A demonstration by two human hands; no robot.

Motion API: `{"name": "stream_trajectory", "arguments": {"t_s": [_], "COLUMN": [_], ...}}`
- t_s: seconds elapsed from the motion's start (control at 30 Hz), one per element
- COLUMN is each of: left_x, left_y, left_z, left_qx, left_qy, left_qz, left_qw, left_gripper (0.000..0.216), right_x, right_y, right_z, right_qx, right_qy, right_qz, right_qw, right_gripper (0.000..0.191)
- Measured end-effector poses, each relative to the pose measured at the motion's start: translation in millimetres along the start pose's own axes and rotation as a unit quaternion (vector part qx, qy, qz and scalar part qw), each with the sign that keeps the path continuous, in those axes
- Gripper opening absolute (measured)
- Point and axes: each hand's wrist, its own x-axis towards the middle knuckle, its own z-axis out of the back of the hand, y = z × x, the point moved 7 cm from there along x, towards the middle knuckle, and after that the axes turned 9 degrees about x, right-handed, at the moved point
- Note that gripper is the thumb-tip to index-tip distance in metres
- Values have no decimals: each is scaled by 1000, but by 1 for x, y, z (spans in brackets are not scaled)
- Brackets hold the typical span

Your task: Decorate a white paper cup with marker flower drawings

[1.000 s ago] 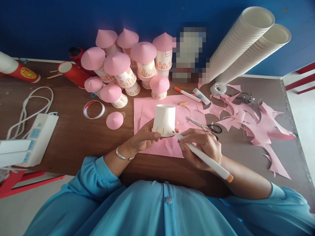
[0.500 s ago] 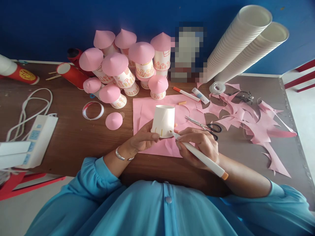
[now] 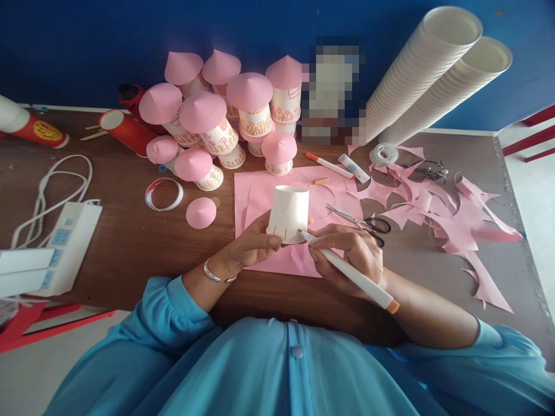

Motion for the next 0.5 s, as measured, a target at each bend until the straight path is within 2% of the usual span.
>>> {"name": "stream_trajectory", "arguments": {"t_s": [0.17, 0.37, 0.5], "left_x": [0, -2, -3], "left_y": [1, 4, 2], "left_z": [0, 3, 1], "left_qx": [-3, -12, -29], "left_qy": [23, 26, 40], "left_qz": [-7, -17, -23], "left_qw": [1000, 999, 999], "left_gripper": [38, 43, 39], "right_x": [0, 0, -2], "right_y": [3, 2, 3], "right_z": [-2, -4, 2], "right_qx": [-3, 18, 38], "right_qy": [18, 34, 20], "right_qz": [0, -18, 8], "right_qw": [1000, 999, 999], "right_gripper": [22, 22, 22]}}
